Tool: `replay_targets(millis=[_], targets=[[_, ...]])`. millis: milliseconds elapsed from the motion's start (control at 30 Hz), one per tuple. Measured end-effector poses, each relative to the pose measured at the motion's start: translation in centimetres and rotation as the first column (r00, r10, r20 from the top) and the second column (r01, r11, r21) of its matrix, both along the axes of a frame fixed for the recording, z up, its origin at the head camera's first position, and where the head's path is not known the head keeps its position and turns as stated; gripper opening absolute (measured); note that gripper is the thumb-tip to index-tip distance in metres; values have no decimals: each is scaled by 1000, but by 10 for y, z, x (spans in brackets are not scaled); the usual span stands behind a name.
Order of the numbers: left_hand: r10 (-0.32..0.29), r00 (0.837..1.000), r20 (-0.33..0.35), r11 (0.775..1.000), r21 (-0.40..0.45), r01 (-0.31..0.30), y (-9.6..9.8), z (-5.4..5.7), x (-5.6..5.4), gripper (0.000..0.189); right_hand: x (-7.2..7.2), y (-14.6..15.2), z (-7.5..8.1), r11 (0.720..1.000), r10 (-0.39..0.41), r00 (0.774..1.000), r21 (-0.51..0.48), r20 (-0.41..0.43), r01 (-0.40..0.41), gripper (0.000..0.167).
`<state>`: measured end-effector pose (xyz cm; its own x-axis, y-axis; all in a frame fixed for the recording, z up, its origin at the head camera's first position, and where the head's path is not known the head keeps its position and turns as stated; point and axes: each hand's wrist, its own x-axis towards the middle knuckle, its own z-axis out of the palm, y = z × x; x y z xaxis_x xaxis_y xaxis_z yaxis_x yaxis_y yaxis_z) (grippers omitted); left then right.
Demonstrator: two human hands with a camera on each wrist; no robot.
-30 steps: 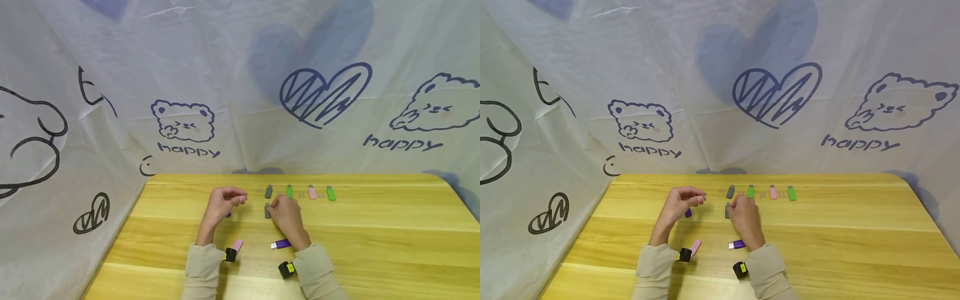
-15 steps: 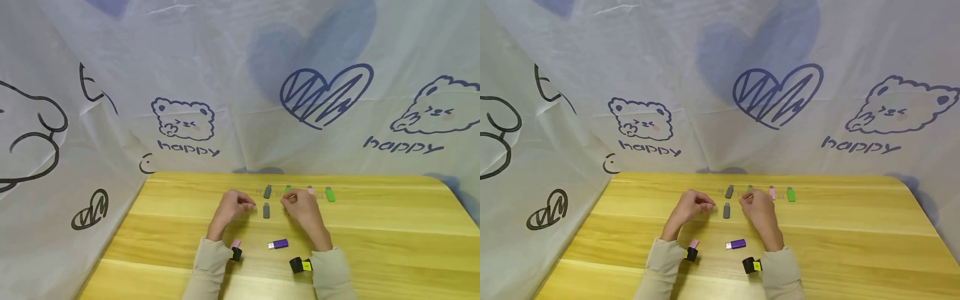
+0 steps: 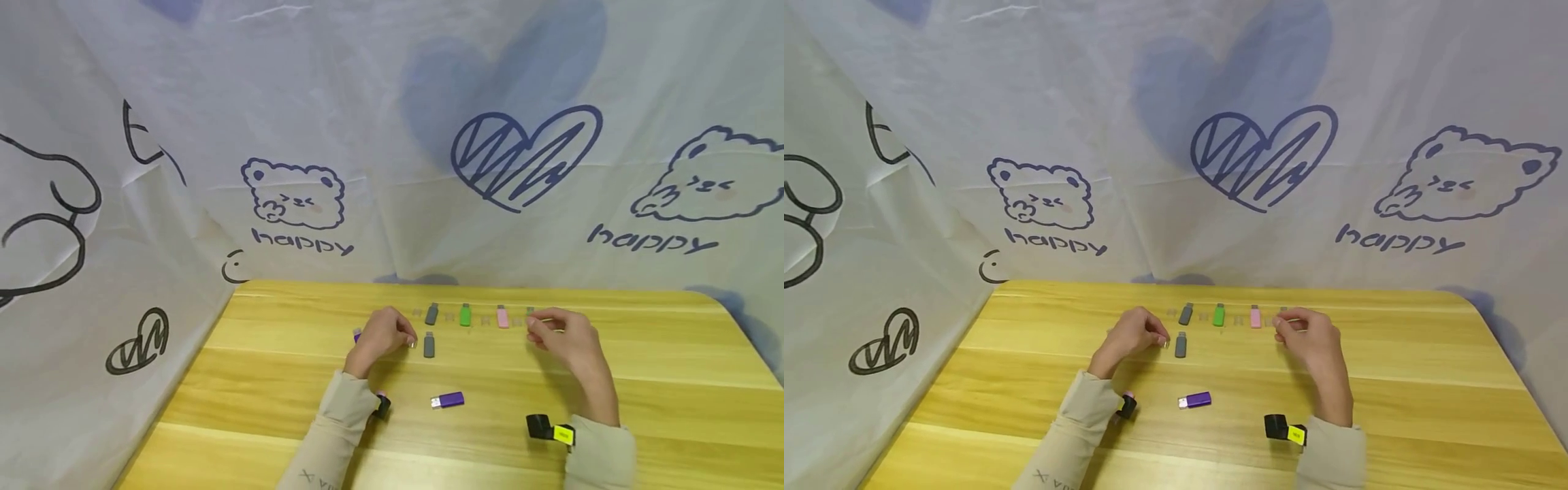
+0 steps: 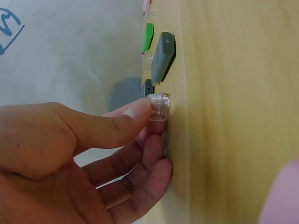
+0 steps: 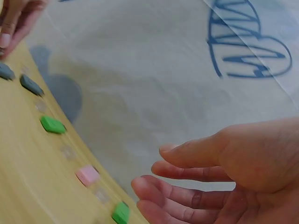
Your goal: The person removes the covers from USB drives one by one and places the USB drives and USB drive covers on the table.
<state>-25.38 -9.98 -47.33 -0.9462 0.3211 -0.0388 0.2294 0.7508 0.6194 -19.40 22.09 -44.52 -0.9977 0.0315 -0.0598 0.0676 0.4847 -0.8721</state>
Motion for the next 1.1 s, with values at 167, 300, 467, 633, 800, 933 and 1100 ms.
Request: replay_targets(millis=[167, 300, 467, 633, 800, 933, 1100], targets=[[29, 1000, 3, 1000, -3, -29, 2, -2, -2, 9, 1, 10, -3, 1000, -12, 1000, 9, 5, 12, 35], [53, 998, 22, 999, 8, -53, 1, -2, 0, 10, 1, 8, -2, 1000, -6, 1000, 21, 5, 6, 33], [29, 1000, 9, 998, 59, -30, -2, -1, 3, 7, 0, 5, 0, 999, 8, 1000, 36, 25, -8, 35], [55, 998, 17, 987, 152, -57, -15, 5, 9, 8, 1, 4, 4, 998, 26, 999, 63, 28, -28, 36], [94, 995, 44, 949, 297, -103, -32, 16, 16, 14, 1, 1, 8, 995, 46, 999, 89, 8, -47, 36], [123, 992, 24, 923, 364, -124, -44, 19, 22, 13, 1, -2, 7, 992, 70, 997, 102, -20, -67, 38], [150, 989, 4, 910, 391, -140, -53, 19, 25, 12, 1, -7, 6, 988, 89, 995, 127, -43, -83, 38]])
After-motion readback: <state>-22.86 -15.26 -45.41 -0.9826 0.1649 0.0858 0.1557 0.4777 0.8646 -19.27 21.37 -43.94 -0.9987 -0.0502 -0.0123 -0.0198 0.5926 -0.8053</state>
